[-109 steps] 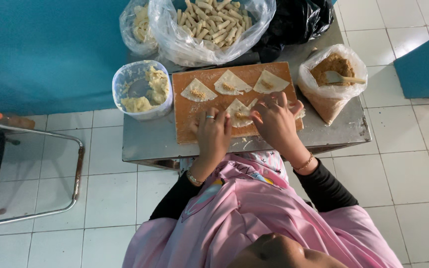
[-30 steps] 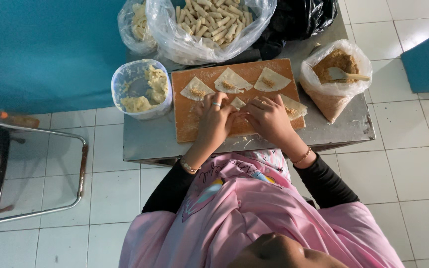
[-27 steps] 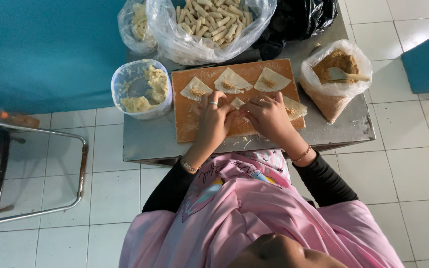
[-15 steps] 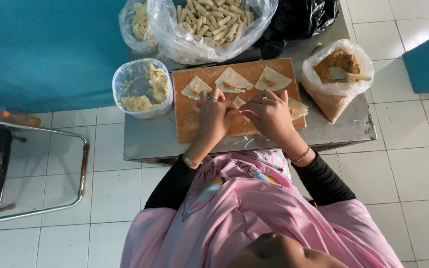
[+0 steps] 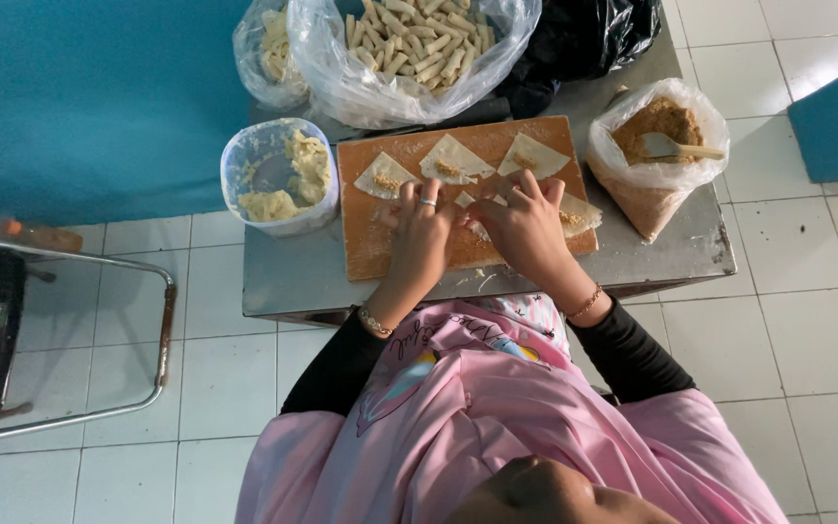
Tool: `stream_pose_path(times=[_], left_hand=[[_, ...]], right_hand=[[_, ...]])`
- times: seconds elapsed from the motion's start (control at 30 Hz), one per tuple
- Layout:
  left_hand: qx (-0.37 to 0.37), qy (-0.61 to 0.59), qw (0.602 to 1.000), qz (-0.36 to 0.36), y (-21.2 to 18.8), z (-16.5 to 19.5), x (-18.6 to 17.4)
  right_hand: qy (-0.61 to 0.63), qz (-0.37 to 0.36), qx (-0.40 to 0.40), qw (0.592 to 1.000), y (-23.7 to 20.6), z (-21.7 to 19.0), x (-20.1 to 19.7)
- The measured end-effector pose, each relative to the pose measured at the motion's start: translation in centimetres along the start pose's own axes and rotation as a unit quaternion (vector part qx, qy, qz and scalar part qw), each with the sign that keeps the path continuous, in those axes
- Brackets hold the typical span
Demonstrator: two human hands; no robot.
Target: The person places triangular dough wrappers on a cutting board, spoons filling from a plastic container onto each wrapper, and folds the wrappers over the filling into sealed triangles, setting finished ones aside. Later the person takes a ball of dough, flattens it into a round on the board, and cuts the rounds with a knife.
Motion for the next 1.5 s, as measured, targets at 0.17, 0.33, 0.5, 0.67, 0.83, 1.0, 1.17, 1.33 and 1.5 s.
stream_pose_path(times=[0.17,0.33,0.5,0.67,0.83,1.0,1.17,1.33,1.5], left_hand=[[0.002,-0.054,0.998,-0.01,-0.1,-0.5,0.8],[0.007,-0.004,1.0,0.019,-1.0,-0.5,1.9],[0.006,0.072,0.997,0.034,-1.4,0.4,2.5],[-0.022,0.112,0.992,-0.049,-0.2,0.0,2.2],[0.005,0.143,0.989,-0.035,-1.1,-0.1,2.2],[-0.039,0.032,0.998,-0.028,0.0,-0.4,3.2],[-0.033,0.041,0.998,-0.027,0.1,-1.1,1.6],[-0.034,-0.069,0.994,0.08,0.0,-1.1,-1.0],[-0.081,-0.084,0.983,0.144,0.0,-0.9,-2.7]], right_hand=[[-0.007,0.015,-0.006,1.0,-0.1,-0.1,0.5],[-0.021,0.016,0.018,0.999,0.0,-0.2,1.4],[-0.038,0.025,0.024,0.999,-0.5,-0.9,1.1],[-0.065,-0.021,0.041,0.997,0.0,-1.5,0.9],[-0.022,-0.022,0.035,0.999,0.3,-1.0,1.2],[-0.03,-0.017,0.022,0.999,0.2,-0.2,1.7],[-0.016,-0.016,0.026,0.999,1.5,0.7,2.2],[-0.007,-0.027,0.021,0.999,3.0,1.1,1.9],[0.158,-0.005,0.039,0.987,3.5,2.2,1.2]])
Point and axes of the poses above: each hand's wrist, its own y-axis towards the middle knuckle, its own x-axis out of the palm, z = x × y, the point moved 1 cm from there along y, towards the middle knuckle, and after that the axes turned 8 degrees about -x, right-handed, at the moved point
